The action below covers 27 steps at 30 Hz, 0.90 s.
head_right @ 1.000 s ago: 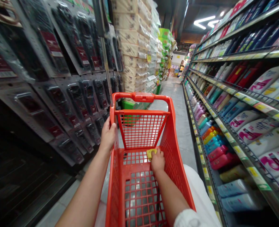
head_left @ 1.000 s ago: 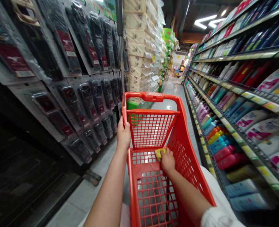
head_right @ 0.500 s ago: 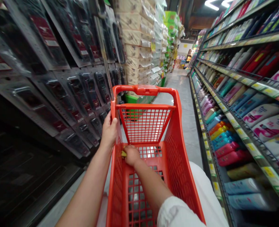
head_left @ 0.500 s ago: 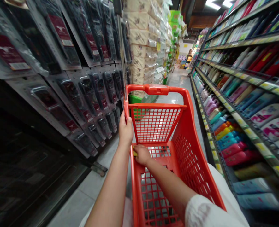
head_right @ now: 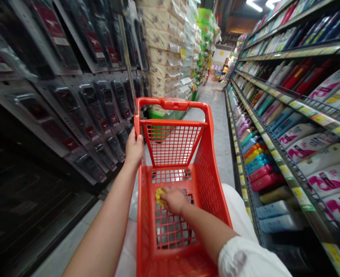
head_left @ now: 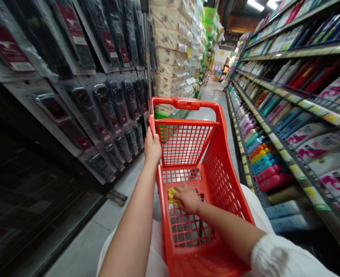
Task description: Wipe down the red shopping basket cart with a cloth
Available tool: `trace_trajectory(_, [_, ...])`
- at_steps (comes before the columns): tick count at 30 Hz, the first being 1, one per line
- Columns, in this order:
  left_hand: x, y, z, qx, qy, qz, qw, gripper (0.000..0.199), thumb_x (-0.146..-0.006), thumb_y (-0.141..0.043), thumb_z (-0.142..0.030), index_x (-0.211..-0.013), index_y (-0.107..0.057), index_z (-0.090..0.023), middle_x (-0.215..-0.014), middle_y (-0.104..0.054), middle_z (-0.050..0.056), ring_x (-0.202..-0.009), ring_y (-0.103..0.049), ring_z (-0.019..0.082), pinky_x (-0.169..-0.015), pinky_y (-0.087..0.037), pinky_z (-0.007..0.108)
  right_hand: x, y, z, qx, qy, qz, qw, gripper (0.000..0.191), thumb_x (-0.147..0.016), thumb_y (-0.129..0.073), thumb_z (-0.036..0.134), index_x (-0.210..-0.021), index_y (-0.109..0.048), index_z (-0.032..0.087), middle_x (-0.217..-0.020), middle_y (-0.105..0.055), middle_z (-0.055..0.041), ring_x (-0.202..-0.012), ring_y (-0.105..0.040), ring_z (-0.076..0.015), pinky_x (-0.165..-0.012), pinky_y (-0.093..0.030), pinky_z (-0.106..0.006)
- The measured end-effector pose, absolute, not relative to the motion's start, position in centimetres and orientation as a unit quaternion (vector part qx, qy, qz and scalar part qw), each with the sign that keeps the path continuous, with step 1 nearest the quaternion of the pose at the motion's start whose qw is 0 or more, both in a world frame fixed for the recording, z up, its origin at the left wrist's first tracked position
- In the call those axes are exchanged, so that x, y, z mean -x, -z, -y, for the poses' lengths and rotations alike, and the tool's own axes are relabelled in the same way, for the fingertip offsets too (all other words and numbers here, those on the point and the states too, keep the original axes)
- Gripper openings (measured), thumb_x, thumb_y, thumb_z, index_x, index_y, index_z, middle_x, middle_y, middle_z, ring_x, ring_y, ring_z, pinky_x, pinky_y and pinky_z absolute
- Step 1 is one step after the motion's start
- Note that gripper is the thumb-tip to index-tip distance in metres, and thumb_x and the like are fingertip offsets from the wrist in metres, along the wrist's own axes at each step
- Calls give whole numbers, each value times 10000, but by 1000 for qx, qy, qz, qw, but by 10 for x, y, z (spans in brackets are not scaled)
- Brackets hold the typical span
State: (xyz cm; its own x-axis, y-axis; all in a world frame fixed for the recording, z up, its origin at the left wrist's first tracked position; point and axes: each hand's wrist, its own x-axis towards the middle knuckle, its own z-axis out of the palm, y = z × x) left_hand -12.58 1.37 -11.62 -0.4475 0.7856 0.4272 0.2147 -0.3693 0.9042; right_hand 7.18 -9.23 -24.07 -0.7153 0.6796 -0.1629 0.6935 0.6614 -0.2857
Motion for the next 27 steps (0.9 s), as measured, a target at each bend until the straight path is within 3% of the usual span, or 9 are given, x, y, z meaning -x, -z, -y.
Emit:
trace_trajectory(3, [125,115,-13,-476,-659,-544,207,549,-874,-521,-211,-1419,-464,-183,-1469,-487,101,-1374,-415,230,-1181,-244,400,-89,240,65,-606,130,-784,11,324,-944,-431,280,-1214,-609,261,-1360,-510,-108,-1129,-529,-273,-854,-452,-403])
trace_trajectory(5, [124,115,-12,-459,-659,-559,206,586,-872,-521,-212,-1448,-422,-163,-1507,-434,120,-1405,-372,241,-1192,-213,412,-88,242,63,-673,114,-730,2,369,-963,-391,277,-1273,-571,190,-1355,-498,-187,-1120,-547,-307,-820,-465,-424])
trace_trajectory(7, [122,116,-13,-448,-663,-564,203,628,-866,-535,-219,-1471,-382,-141,-1531,-390,144,-1432,-325,261,-1198,-185,430,-72,248,71,-645,123,-755,-5,382,-941,-449,284,-1295,-553,183,-1336,-528,-177,-1106,-566,-292,-858,-468,-406])
trace_trajectory(9, [121,117,-13,-446,-671,-557,202,650,-857,-552,-223,-1477,-372,-137,-1523,-397,156,-1432,-323,279,-1199,-175,446,-47,257,80,-558,140,-818,-18,404,-914,-506,264,-1316,-536,269,-1364,-543,-82,-1150,-555,-243,-948,-444,-359])
trace_trajectory(12, [120,118,-13,-447,-676,-550,198,637,-849,-558,-211,-1463,-400,-153,-1487,-453,149,-1409,-365,288,-1197,-176,454,-20,269,75,-438,131,-888,-41,460,-938,-413,178,-1384,-469,277,-1455,-473,-68,-1263,-481,-239,-1014,-416,-388])
trace_trajectory(19, [118,118,-6,-461,-676,-549,171,606,-864,-523,-185,-1460,-409,-187,-1502,-441,105,-1410,-364,246,-1201,-187,410,-80,266,2,-638,25,-768,46,410,-941,-355,124,-1249,-606,223,-1435,-452,-142,-1137,-536,-269,-826,-523,-408])
trace_trajectory(22, [116,116,-4,-461,-670,-556,169,596,-874,-507,-180,-1462,-406,-179,-1503,-440,99,-1413,-358,238,-1204,-185,393,-101,267,-18,-650,-2,-753,104,411,-930,-339,88,-1184,-652,169,-1391,-468,-196,-1128,-531,-296,-753,-542,-407])
trace_trajectory(27, [114,110,-5,-467,-660,-561,175,590,-873,-499,-162,-1456,-415,-189,-1476,-474,90,-1386,-396,237,-1192,-219,390,-97,269,-46,-642,2,-753,144,415,-931,-319,70,-1163,-659,118,-1245,-569,-215,-1122,-547,-319,-778,-540,-465])
